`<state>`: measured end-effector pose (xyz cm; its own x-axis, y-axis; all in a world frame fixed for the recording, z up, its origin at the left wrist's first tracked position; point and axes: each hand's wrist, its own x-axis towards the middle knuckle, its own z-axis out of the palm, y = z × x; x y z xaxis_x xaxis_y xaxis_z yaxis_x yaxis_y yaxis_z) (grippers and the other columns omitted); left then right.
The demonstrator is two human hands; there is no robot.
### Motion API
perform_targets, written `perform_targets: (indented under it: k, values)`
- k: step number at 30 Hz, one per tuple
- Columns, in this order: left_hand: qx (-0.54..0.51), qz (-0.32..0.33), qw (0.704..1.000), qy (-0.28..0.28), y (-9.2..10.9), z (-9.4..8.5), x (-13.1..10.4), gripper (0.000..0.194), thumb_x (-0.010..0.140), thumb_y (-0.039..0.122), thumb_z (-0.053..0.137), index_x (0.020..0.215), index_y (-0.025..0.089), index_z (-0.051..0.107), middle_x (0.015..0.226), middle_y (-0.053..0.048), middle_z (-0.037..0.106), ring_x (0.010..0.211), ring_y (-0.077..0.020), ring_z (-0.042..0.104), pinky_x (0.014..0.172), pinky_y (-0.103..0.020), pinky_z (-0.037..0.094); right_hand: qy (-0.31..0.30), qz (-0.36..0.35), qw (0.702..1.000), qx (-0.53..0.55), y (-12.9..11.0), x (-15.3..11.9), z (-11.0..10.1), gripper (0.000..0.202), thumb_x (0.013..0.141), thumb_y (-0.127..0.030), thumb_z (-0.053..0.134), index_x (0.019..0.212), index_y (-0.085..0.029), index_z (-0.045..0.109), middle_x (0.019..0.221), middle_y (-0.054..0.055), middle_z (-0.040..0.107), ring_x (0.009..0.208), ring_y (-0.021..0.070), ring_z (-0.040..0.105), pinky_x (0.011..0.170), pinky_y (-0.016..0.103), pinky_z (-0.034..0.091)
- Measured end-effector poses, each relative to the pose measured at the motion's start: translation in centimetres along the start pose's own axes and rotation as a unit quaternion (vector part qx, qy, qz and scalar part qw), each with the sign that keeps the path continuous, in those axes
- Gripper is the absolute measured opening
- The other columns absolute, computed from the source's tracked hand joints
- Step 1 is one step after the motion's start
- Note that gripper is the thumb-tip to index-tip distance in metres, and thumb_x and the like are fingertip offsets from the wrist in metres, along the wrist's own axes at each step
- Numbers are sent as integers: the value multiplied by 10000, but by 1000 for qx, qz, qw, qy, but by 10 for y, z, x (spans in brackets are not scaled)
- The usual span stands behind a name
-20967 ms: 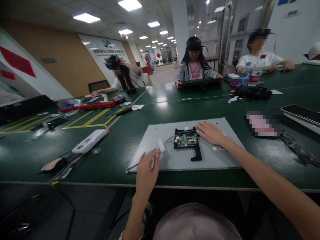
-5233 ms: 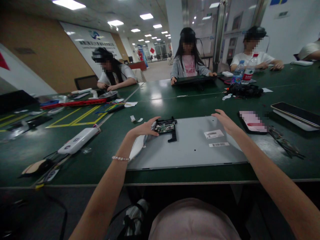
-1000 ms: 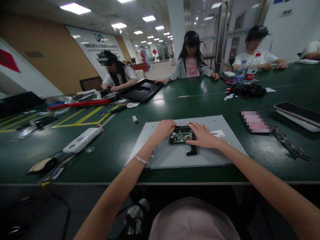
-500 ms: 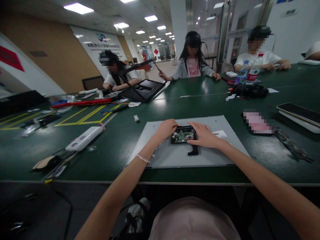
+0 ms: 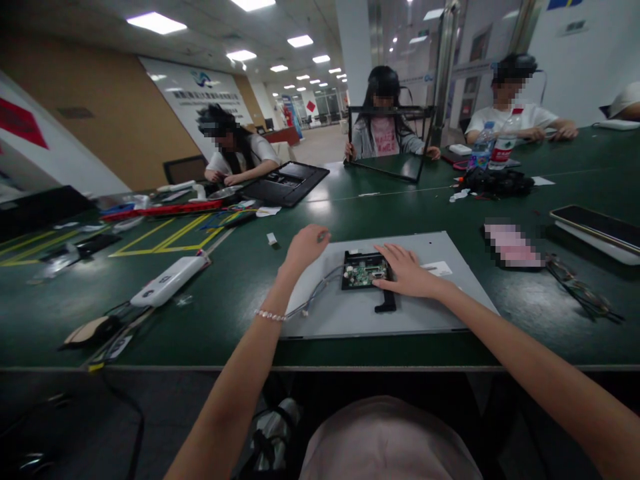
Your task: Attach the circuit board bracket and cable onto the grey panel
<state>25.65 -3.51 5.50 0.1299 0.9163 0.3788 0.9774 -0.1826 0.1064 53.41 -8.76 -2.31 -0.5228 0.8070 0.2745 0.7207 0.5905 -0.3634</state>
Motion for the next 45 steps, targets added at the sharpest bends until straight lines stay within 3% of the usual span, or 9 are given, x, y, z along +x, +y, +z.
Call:
perform_targets:
  k: [2,6,9,12,21,29,37,45]
  values:
    - [28,-43,998,21,-21,-8,1,283,925,274,448,1032,150,679,1182,-139,620,1003,-239,588,880,-368,450,-3,1,1000,1,-1,-1,-1,812,882,-677,403,1534,-265,146,1564,143,261,1446,341,204,1125,572,235]
    - [90,-214,969,85,-66,-5,-3,312,897,191,407,1068,131,661,1418,-189,427,1183,-326,499,944,-476,424,-13,0,1000,-2,-1,-1,-1,803,892,-674,386,1539,-269,136,1570,137,254,1450,343,190,1128,575,231]
    - [68,-289,954,48,-88,7,-7,353,880,147,385,1118,117,644,1427,-190,418,1201,-351,479,957,-543,412,-12,-5,1000,-6,0,-1,1,796,895,-668,385,1542,-288,117,1574,124,250,1449,343,194,1126,576,238]
    - [39,-323,946,-7,-97,15,-8,372,863,133,406,1164,124,624,1394,-190,456,1244,-369,438,991,-608,363,-10,-6,1000,-9,0,-2,0,792,897,-662,386,1544,-305,100,1581,112,238,1448,348,195,1125,580,240]
    - [13,-314,948,-51,-104,24,-3,465,846,117,421,1296,134,536,1410,-193,446,1325,-362,354,1030,-624,325,-18,-5,1000,-19,0,-2,0,795,896,-674,368,1545,-290,117,1578,120,247,1445,354,200,1125,586,237]
    - [34,-306,951,-24,-90,17,-4,481,847,116,416,1320,115,507,1384,-214,452,1312,-342,373,1030,-590,350,-27,-10,1000,-11,3,-2,1,785,900,-684,347,1542,-289,129,1585,121,226,1452,350,179,1130,593,221]
    - [24,-304,950,-61,-93,21,-6,487,850,151,420,1325,172,524,1559,-148,235,1415,-334,236,1085,-568,312,-25,-11,1000,-13,3,-2,1,794,900,-684,351,1543,-275,126,1583,126,227,1451,346,183,1133,578,224]
    - [18,-269,960,-75,-96,25,-3,477,843,97,389,1295,94,541,1405,-217,460,1349,-357,332,1040,-606,338,-31,-10,999,-11,2,-2,-1,796,900,-671,361,1547,-289,98,1587,112,225,1451,349,181,1135,572,223]
